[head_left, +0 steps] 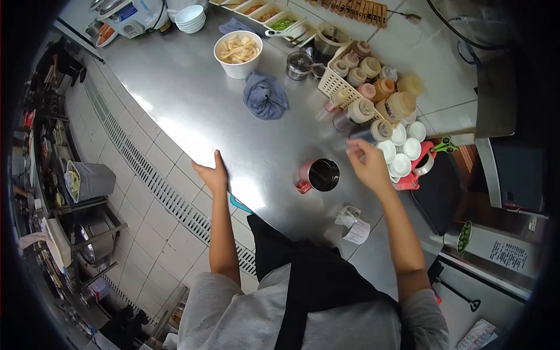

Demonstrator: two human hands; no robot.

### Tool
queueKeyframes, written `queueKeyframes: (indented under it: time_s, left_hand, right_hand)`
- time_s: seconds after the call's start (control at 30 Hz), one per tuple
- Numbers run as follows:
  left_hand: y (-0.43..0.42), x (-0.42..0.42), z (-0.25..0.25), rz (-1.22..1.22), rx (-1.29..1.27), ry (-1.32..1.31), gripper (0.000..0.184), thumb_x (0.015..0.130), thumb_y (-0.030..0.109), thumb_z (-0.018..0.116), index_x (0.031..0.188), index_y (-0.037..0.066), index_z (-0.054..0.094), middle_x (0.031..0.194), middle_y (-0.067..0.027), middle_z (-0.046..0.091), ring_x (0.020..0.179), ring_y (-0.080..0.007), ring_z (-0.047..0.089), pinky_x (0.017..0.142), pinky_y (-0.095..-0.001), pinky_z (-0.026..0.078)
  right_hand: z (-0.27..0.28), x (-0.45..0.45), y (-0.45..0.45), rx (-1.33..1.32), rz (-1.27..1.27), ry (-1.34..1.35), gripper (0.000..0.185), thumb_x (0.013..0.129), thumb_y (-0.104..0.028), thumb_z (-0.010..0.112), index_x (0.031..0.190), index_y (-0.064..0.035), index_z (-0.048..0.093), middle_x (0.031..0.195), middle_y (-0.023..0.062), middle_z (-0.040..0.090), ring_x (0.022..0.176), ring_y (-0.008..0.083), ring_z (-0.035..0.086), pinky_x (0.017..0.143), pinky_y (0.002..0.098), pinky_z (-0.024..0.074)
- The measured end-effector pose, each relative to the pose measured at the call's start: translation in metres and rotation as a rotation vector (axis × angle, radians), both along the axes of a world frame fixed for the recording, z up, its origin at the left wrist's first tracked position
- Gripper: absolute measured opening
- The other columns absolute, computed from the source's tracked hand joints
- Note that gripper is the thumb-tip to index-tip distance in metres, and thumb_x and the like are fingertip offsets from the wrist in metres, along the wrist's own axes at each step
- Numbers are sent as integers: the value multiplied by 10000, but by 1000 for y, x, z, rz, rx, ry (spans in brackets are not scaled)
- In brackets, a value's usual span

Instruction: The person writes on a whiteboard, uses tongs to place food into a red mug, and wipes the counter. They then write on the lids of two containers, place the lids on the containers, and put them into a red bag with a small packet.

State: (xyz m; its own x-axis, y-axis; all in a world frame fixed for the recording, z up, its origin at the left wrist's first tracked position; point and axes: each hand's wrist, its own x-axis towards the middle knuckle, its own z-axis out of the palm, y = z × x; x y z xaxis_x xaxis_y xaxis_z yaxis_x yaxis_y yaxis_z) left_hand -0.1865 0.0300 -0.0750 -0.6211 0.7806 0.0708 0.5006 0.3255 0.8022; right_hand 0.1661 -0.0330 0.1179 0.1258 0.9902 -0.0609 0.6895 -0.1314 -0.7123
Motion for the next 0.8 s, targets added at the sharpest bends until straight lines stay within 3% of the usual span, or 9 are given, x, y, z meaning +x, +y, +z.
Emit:
queueKeyframes:
  time_s: [0.03, 0.1, 0.23, 0.3, 0.4, 0.5, 0.6, 0.63, 0.8]
  left_hand:
    - [-1, 13, 32, 31, -69, -102, 862, 774, 385, 641, 1302, -122, 185, 1256, -336, 356, 1170, -437, 383, 992, -416, 313]
    - [-2, 13, 32, 24, -39, -117, 851, 774, 368, 645, 1299, -121, 189, 1256, -332, 360, 1168, -424, 392, 989, -412, 317]
    - [1, 10, 28, 39, -29, -127, 830, 775, 346, 650, 1295, -119, 201, 1261, -325, 362, 1171, -408, 395, 989, -405, 317]
    - [2, 10, 32, 48, -50, -135, 828, 776, 350, 648, 1297, -115, 205, 1270, -318, 359, 1182, -407, 383, 995, -401, 311]
    - [3, 10, 30, 92, -115, -114, 833, 775, 366, 644, 1299, -112, 206, 1277, -316, 356, 1185, -407, 383, 994, -399, 313]
    - [6, 11, 36, 108, -152, -121, 845, 771, 400, 636, 1296, -110, 213, 1276, -321, 357, 1186, -422, 376, 990, -405, 319]
    - [6, 10, 28, 124, -136, -29, 833, 778, 413, 624, 1269, -136, 234, 1173, -369, 431, 1117, -454, 438, 953, -422, 352]
    - [6, 10, 28, 129, -136, -11, 837, 778, 416, 623, 1267, -140, 233, 1175, -372, 427, 1119, -455, 435, 955, -423, 350]
    - [6, 12, 34, 118, -155, -18, 845, 780, 428, 615, 1262, -149, 229, 1183, -376, 416, 1121, -455, 432, 958, -424, 348]
  right_hand:
    - [7, -8, 20, 50, 26, 3, 240, 793, -85, 591, 1028, -37, 585, 834, 109, 643, 707, 148, 598, 643, 270, 472]
    - [1, -24, 70, 190, 41, 149, 218, 773, -110, 611, 972, -26, 585, 729, 112, 629, 649, 209, 612, 615, 304, 479]
    - [-1, -64, 185, 214, 2, 22, 326, 758, -218, 647, 1017, -38, 566, 761, 100, 636, 693, 258, 614, 666, 336, 482]
    - [-21, -71, 240, 234, -88, -150, 385, 751, -299, 647, 1030, -47, 563, 811, 121, 646, 768, 303, 622, 730, 377, 484]
    - [-59, -74, 292, 228, -226, -428, 406, 764, -357, 625, 1033, -60, 564, 830, 169, 643, 786, 340, 614, 709, 392, 477]
    - [-86, -67, 314, 192, -185, -399, 359, 775, -376, 598, 879, -32, 601, 778, 185, 627, 752, 360, 602, 695, 411, 473]
    - [-60, -81, 294, 33, -187, -410, 338, 799, -339, 579, 822, -5, 633, 810, 196, 626, 796, 352, 607, 726, 428, 481]
    - [-65, -79, 288, 171, -182, -446, 326, 810, -306, 562, 733, 3, 630, 782, 212, 612, 770, 365, 597, 693, 440, 481]
    - [-61, -65, 256, 452, -99, -470, 297, 809, -259, 545, 705, 10, 617, 742, 211, 599, 714, 372, 587, 677, 453, 475]
